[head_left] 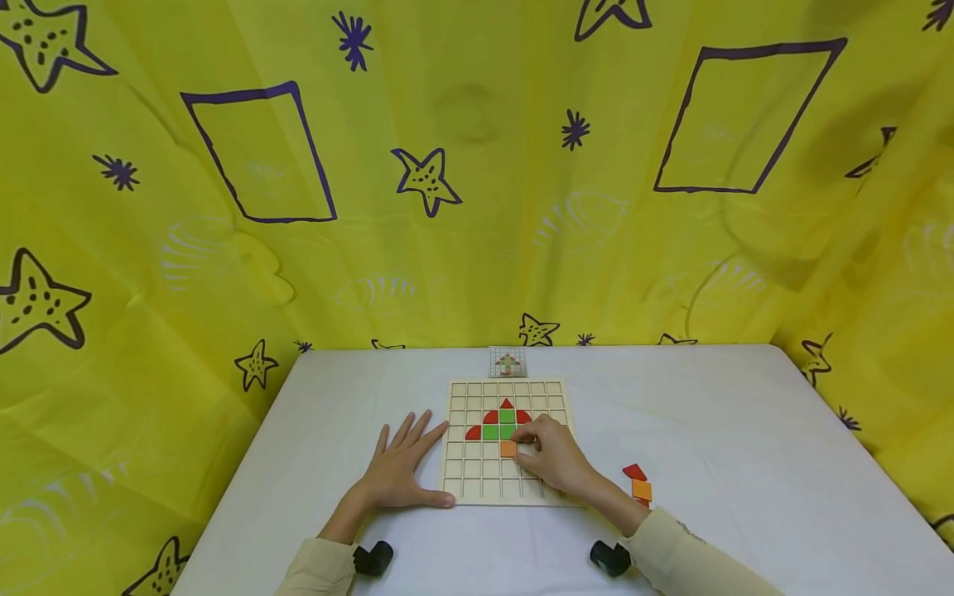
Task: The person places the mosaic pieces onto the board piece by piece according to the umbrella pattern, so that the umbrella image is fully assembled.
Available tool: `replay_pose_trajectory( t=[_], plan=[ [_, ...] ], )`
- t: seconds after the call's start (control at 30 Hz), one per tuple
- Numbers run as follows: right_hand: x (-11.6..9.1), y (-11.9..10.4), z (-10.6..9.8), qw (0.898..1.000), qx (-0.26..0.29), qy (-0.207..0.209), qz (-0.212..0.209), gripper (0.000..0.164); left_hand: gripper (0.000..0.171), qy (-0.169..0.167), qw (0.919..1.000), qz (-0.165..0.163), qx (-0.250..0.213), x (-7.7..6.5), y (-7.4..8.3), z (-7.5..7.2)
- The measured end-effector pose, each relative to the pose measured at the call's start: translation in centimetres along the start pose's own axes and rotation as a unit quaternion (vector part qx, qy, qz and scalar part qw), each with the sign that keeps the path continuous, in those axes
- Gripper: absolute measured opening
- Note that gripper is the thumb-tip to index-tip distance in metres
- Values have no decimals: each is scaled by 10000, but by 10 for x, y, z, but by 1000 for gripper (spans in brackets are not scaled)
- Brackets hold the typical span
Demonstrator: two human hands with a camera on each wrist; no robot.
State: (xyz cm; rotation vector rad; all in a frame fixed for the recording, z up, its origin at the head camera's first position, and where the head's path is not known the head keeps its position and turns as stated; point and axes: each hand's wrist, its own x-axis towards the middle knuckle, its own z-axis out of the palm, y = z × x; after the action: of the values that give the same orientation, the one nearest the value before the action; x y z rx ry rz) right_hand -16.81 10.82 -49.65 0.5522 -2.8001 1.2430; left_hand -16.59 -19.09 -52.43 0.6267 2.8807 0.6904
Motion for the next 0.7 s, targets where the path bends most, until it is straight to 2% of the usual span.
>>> replay_pose_trajectory(
  t=[0.33, 0.7],
  plan=[
    [0, 1, 0, 10000, -78, 27, -51, 19, 123, -52, 10000, -44, 45, -1, 3, -2],
    [-1, 0, 0, 10000, -41, 27, -80, 19, 121, 3, 9999, 88, 55, -2, 4, -4]
  ],
)
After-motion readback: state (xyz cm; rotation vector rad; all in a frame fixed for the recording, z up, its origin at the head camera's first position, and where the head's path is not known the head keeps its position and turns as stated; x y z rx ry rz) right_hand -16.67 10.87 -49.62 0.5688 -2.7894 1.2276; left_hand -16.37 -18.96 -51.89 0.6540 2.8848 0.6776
